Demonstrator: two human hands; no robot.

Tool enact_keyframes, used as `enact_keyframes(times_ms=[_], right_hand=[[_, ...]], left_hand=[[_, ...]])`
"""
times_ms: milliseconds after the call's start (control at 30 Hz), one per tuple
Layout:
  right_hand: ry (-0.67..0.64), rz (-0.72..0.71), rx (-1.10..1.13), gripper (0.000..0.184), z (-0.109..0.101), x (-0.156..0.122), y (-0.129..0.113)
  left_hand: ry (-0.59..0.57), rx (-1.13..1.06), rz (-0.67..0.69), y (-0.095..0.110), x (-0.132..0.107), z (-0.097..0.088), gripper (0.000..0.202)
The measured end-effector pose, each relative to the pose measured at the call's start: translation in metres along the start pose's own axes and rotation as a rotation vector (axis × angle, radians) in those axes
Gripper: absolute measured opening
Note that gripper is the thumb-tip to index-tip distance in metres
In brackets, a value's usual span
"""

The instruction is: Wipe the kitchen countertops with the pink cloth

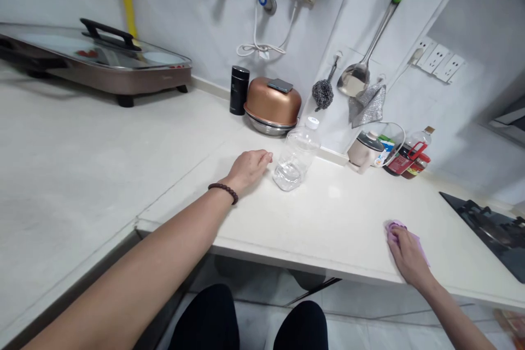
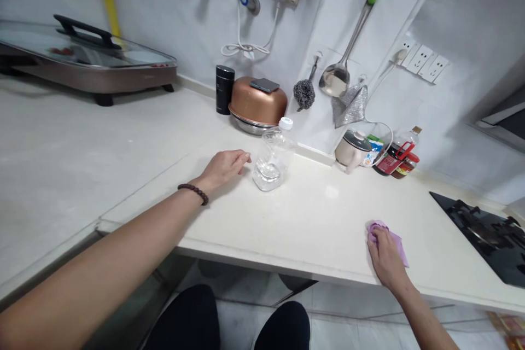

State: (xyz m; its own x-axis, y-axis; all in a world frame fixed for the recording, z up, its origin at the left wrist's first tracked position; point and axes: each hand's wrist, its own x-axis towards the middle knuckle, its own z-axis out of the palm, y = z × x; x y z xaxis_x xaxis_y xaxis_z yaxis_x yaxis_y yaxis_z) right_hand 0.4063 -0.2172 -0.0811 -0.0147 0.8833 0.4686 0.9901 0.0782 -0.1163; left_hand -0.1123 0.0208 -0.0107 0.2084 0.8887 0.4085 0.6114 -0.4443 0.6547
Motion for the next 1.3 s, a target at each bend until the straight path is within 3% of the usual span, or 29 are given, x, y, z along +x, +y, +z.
enact_keyframes(times_ms=[133,233,433,567,733,967,1100,1200,1300], right_hand=[[-0.143,-0.025,0.038,0.050,0.012,0.049,0.021],[-0.272,0.075,-0.054,0.055,0.027,0.099,0.028],[-0.422,0.308,-0.138,0.059,0.065,0.190,0.012],[-0.432,0.349,-0.147,0.060,0.074,0.214,-0.001],[-0.441,0.176,-0.117,0.060,0.063,0.185,-0.025],[-0.596,-0.142,0.069,0.060,0.005,0.074,-0.097],[-0.664,-0.225,0.124,0.056,-0.017,0.027,-0.115],[-0.651,-0.246,0.116,0.056,-0.013,0.028,-0.112],[-0.572,-0.223,0.094,0.057,0.007,0.065,-0.107]], left_hand=[[-0.010,0.028,0.002,0.002,0.001,0.000,0.048],[-0.028,0.028,-0.004,0.003,0.000,0.000,0.048],[-0.033,0.059,-0.016,0.002,-0.001,-0.001,0.049],[-0.039,0.095,-0.034,0.002,-0.001,-0.002,0.048],[-0.043,0.087,-0.042,0.004,0.000,-0.003,0.046],[-0.014,0.025,-0.018,0.004,-0.002,-0.003,0.046],[-0.043,0.027,-0.023,0.010,-0.003,-0.002,0.046],[-0.058,0.036,-0.014,0.015,-0.004,-0.001,0.046],[-0.061,0.040,0.007,0.019,-0.005,-0.001,0.045]])
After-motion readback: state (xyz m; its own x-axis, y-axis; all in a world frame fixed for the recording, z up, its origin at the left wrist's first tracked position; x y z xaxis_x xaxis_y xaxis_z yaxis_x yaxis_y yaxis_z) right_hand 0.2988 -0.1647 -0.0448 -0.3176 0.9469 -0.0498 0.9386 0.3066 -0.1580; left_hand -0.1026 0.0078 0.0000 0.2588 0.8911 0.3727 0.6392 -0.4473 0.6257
